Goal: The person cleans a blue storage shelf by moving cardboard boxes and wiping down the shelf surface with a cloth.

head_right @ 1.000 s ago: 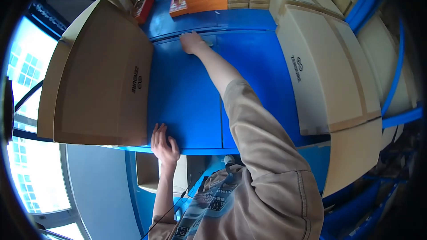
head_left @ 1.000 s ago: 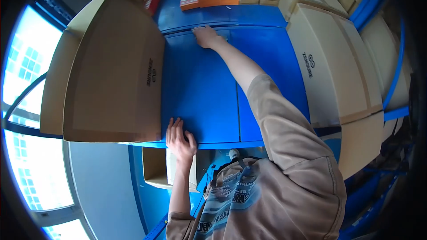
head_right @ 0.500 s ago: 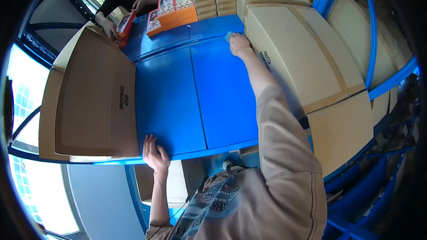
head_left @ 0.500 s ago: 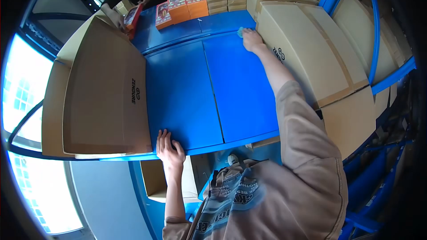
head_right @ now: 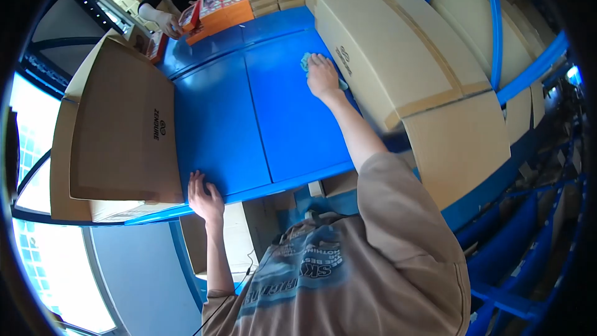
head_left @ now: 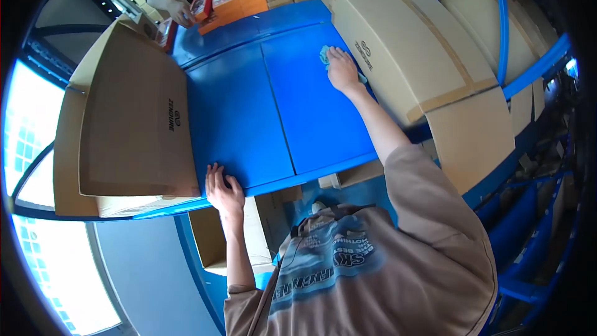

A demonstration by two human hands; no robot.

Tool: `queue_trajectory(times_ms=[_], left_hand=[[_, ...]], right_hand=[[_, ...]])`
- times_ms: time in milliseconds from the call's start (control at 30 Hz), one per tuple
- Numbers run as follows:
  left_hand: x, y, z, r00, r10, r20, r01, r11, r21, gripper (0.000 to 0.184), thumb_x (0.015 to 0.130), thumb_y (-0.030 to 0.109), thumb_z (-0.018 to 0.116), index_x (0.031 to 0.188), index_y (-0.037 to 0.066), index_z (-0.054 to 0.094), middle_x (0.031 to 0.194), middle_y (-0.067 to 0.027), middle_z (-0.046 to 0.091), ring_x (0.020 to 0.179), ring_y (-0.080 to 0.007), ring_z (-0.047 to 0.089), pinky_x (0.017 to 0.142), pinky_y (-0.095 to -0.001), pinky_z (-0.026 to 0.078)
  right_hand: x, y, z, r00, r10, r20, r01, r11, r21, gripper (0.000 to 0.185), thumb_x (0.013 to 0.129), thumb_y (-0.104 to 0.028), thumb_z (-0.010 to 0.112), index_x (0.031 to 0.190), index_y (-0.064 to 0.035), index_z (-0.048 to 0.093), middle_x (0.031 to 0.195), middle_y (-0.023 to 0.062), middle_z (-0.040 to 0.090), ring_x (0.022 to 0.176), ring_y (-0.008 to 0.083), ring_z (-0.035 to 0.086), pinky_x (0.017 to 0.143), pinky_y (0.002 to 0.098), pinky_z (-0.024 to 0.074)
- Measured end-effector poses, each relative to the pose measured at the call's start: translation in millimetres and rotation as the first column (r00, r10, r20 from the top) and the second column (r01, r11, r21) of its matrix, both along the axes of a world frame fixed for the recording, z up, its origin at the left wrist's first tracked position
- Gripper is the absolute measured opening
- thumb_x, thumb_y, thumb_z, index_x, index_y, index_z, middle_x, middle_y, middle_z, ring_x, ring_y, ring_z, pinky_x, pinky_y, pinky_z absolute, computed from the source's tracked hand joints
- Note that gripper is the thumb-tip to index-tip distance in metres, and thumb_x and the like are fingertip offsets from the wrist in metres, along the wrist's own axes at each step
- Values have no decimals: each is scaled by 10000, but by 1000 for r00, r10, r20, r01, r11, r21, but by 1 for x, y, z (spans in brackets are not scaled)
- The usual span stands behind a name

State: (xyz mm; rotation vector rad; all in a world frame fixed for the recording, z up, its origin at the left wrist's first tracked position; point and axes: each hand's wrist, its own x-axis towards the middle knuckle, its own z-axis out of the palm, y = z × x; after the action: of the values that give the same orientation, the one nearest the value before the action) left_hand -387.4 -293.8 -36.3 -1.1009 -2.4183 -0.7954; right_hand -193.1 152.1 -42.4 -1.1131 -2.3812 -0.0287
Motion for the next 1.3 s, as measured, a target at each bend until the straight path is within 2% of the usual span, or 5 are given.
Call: queue_trajectory(times_ms=[200, 500, 700, 1000, 1300], left_hand=[[1, -9, -4, 999, 38, -19, -37, 999, 26, 242, 892, 50, 625, 1069, 22, 788, 1260, -165, 770, 1268, -372, 694, 993, -505, 610], [-3, -4, -5, 999, 22, -44, -20, 998, 55, 236, 895, 51, 635, 1069, 41, 793, 1241, -144, 780, 1260, -351, 703, 978, -490, 618], [-7, -3, -6, 999, 8, -42, -5, 997, 78, 233, 893, 52, 640, 1069, 38, 792, 1243, -145, 780, 1257, -357, 704, 980, -492, 618], [-8, -3, 0, 1000, -16, -23, 18, 996, 85, 235, 886, 42, 628, 1058, 2, 784, 1243, -176, 774, 1258, -392, 697, 993, -521, 610], [-5, -3, 5, 999, 4, -49, -2, 999, 43, 240, 895, 55, 607, 1044, 17, 791, 1242, -139, 784, 1251, -347, 708, 987, -490, 618]], right_hand=[[85, -142, 26, 987, 148, -59, -149, 988, -25, 475, 920, 23, 651, 1391, 84, 632, 1502, 213, 618, 1464, 384, 516, 1283, 484, 328], [173, -230, 36, 994, 105, -35, -109, 980, -165, 531, 884, 97, 597, 1415, 116, 595, 1535, 262, 573, 1491, 429, 476, 1286, 509, 316], [133, -216, 39, 991, 119, 63, -106, 979, -176, 529, 921, 13, 616, 1432, 143, 567, 1567, 302, 521, 1527, 428, 427, 1302, 508, 278], [61, -115, 28, 982, 164, 97, -143, 971, -190, 632, 1100, -348, 490, 1535, 111, 481, 1648, 259, 444, 1580, 406, 344, 1314, 501, 226], [-31, -6, 10, 988, 74, 135, -51, 985, -162, 626, 1088, -362, 473, 1558, 51, 485, 1664, 230, 433, 1577, 414, 347, 1310, 514, 240]])
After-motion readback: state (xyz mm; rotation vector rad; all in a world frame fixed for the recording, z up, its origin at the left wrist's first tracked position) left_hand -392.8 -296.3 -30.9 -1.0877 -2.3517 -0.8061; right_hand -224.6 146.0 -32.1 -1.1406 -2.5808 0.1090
